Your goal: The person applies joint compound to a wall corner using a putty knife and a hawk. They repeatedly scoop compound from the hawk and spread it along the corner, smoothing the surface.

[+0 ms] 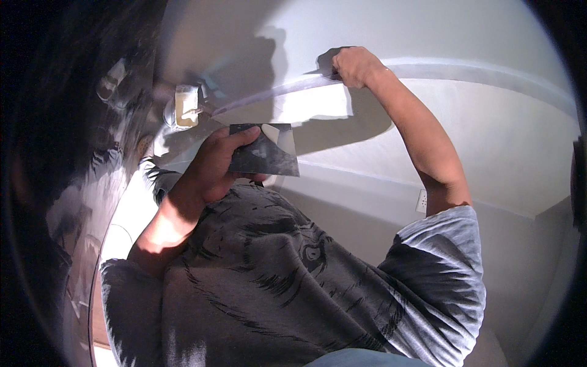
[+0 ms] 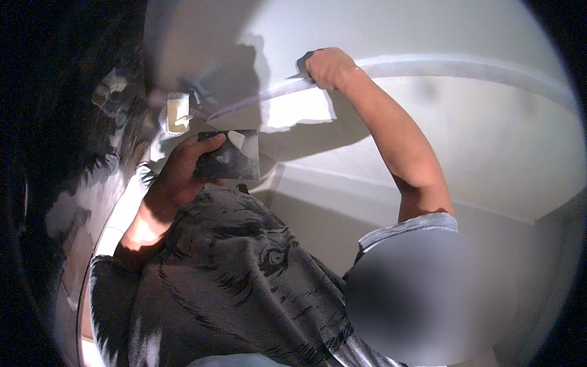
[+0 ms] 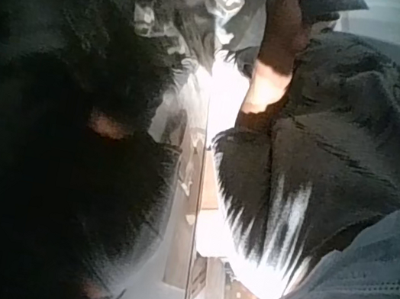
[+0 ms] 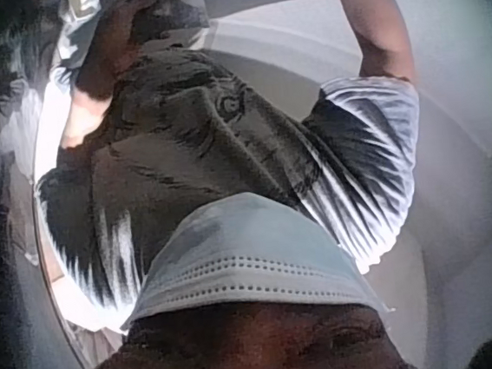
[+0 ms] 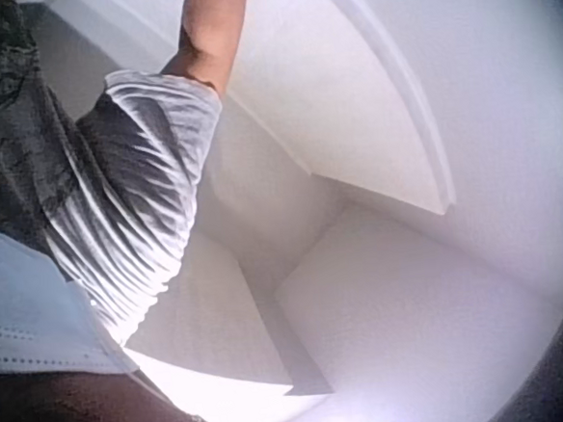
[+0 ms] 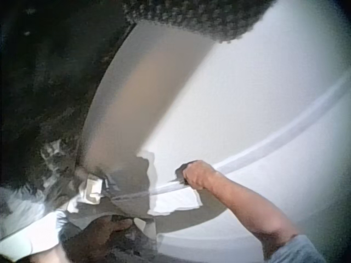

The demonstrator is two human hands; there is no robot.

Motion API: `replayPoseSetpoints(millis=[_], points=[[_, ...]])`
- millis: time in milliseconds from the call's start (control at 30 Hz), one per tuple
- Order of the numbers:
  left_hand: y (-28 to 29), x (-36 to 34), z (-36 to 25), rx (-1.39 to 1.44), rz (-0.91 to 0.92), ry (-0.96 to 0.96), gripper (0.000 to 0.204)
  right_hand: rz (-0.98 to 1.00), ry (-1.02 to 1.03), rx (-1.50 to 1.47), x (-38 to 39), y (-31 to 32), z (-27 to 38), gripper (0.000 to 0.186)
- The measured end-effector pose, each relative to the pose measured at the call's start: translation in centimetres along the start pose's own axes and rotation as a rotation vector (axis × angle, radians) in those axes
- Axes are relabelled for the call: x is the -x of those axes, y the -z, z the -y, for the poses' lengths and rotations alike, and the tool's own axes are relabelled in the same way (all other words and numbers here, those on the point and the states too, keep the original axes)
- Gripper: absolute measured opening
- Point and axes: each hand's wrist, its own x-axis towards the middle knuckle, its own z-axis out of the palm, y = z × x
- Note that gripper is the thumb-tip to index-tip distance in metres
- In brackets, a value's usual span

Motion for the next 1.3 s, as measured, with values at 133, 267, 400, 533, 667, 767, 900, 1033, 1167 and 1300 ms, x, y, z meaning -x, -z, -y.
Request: replayPoseSetpoints(millis=[133, 267, 400, 533, 667, 767, 900, 1033, 1167, 1300], points=[[1.0, -0.5, 0.5, -0.010, 0.039, -0.001, 0.029, -0.005, 0.027, -0.009, 0.3, 0.1, 1.1, 0.018], [0.5, 0.0, 0.4, -0.003, 0.008, -0.019, 0.028, 0.000, 0.066, -0.030, 0.7, -0.4, 2.2, 0.019], [-0.1, 0.1, 0.0, -0.011, -0.012, -0.001, 0.029, 0.053, 0.117, -0.121, 1.8, 0.0, 2.2, 0.021], [0.6, -0.2, 0.5, -0.029, 0.002, 0.018, 0.038, -0.141, 0.110, -0.114, 1.4, 2.2, 0.2, 0.028], [0.5, -0.1, 1.1, -0.034, -0.022, 0.026, 0.039, -0.214, 0.038, -0.252, -0.9, 1.6, -1.8, 0.028], [0.1, 0.1, 0.9, -0.021, -0.024, 0.020, 0.038, -0.135, 0.039, -0.295, -2.9, 0.0, -3.2, 0.033], [0.3, 0.7, 0.6, -0.073, -0.056, -0.001, 0.036, -0.045, 0.006, -0.270, -3.9, 0.3, -2.6, 0.036], [-0.1, 0.8, 0.8, -0.180, -0.079, -0.118, 0.035, 0.001, 0.001, -0.161, -4.5, 0.5, -2.1, 0.034], [-0.3, 0.8, 0.6, -0.182, -0.044, -0.063, 0.036, -0.007, 0.017, -0.089, -4.8, -1.0, -1.2, 0.032], [-0.4, 0.3, 0.9, -0.015, -0.057, 0.036, 0.037, 0.047, 0.012, -0.015, -4.7, -1.1, -0.5, 0.032]])
